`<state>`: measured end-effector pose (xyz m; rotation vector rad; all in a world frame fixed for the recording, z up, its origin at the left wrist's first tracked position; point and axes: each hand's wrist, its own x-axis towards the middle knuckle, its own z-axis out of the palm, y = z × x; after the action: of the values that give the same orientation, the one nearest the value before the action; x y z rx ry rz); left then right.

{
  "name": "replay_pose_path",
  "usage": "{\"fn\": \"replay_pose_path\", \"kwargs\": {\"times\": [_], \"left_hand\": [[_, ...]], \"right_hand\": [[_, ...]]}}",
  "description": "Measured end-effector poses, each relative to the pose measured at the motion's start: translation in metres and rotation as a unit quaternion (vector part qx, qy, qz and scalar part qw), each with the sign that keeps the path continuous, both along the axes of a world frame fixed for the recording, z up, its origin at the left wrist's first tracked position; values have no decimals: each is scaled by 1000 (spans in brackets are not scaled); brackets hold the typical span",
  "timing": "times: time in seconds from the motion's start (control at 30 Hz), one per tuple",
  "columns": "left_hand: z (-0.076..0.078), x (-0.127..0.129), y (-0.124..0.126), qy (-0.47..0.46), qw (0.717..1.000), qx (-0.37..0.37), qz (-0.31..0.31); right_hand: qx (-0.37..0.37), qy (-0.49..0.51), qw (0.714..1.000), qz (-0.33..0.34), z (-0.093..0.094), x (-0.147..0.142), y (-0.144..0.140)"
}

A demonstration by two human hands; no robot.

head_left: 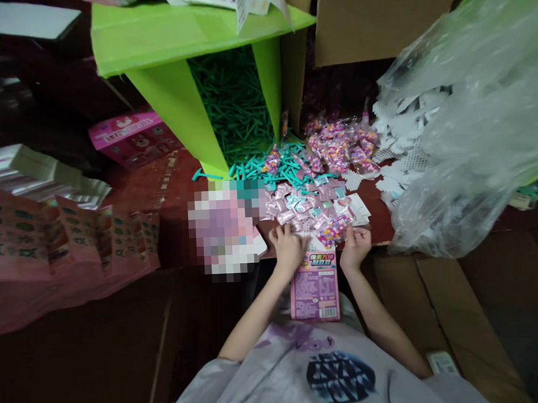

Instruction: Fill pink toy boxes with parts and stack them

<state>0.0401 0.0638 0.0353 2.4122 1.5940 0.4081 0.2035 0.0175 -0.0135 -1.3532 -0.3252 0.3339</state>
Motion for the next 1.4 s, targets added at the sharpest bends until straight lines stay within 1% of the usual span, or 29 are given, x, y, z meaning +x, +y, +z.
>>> {"fn": "replay_pose_path", "kwargs": {"times": [0.07,0.1,0.17,0.23,0.3,0.37,0.4,0.47,0.53,0.6,0.7,0.77,0.83,0.87,0.9,0.93,0.97,1.0,1.07,1.1,1.13,1.17,1.2,1.23,1.27,1.3,1.33,1.37,1.4], "left_hand": [[-1,-1,-5,13,1000,7,3],[-2,-3,-7,9,1000,6,11],[-4,-6,-10,-17,999,5,33],[-6,-10,-7,-61,998,2,27],[-7,-13,-1,-97,994,-19,-38],[-7,-15,7,-101,987,-51,-117],[-8,-16,11,-94,983,-63,-145],[-8,-18,16,-83,978,-78,-173],[-10,-20,18,-83,976,-86,-184],[-11,-21,17,-84,974,-90,-189],[-12,-23,10,-71,981,-68,-168],[-11,-25,3,-64,989,-37,-124],[-10,-27,-3,-72,995,-10,-72],[-9,-29,-6,-83,995,-3,-50],[-9,-30,-9,-99,995,-2,-33],[-9,-32,-11,-123,992,-5,-20],[-8,-33,-14,-155,988,-10,-11],[-8,-35,-17,-196,980,-19,-6],[-7,-36,-23,-304,952,-44,-12],[-6,-37,-27,-363,930,-59,-15],[-5,-38,-31,-418,905,-75,-15],[-4,-38,-34,-466,880,-91,-9],[-4,-39,-37,-505,857,-105,3],[-5,-40,-40,-532,837,-124,17],[-6,-42,-41,-550,821,-147,30],[-9,-43,-41,-563,806,-178,41],[-12,-44,-40,-574,789,-213,49],[-15,-45,-38,-583,770,-252,55],[-19,-44,-36,-589,753,-287,58]], "right_hand": [[5,2,1000,16,3,-1,-1],[4,1,999,42,5,-2,-1],[-9,-8,992,122,10,-2,-3],[-35,-38,978,205,13,-1,-3],[-62,-84,961,257,15,0,-4],[-86,-138,944,287,14,0,-4],[-98,-164,936,297,13,0,-3],[-119,-205,923,303,9,-3,-3],[-135,-233,914,304,6,-5,-1],[-154,-275,894,317,5,-7,1],[-206,-396,831,332,10,-10,1],[-233,-465,786,335,16,-13,-2],[-246,-507,756,333,20,-18,-10],[-247,-522,748,329,21,-21,-15],[-242,-532,747,317,22,-23,-20],[-234,-536,754,300,21,-25,-24],[-221,-530,771,276,19,-27,-29],[-205,-511,798,246,17,-28,-32],[-164,-415,874,190,11,-32,-37],[-141,-335,914,180,9,-34,-39],[-119,-231,947,191,8,-36,-41],[-100,-111,964,220,8,-39,-43],[-85,16,962,259,9,-41,-45],[-74,136,941,300,11,-43,-47],[-66,237,911,330,14,-45,-48],[-60,312,881,350,17,-45,-50],[-53,357,860,360,20,-45,-51],[-46,376,850,368,23,-44,-52],[-39,375,847,374,26,-43,-53]]}}
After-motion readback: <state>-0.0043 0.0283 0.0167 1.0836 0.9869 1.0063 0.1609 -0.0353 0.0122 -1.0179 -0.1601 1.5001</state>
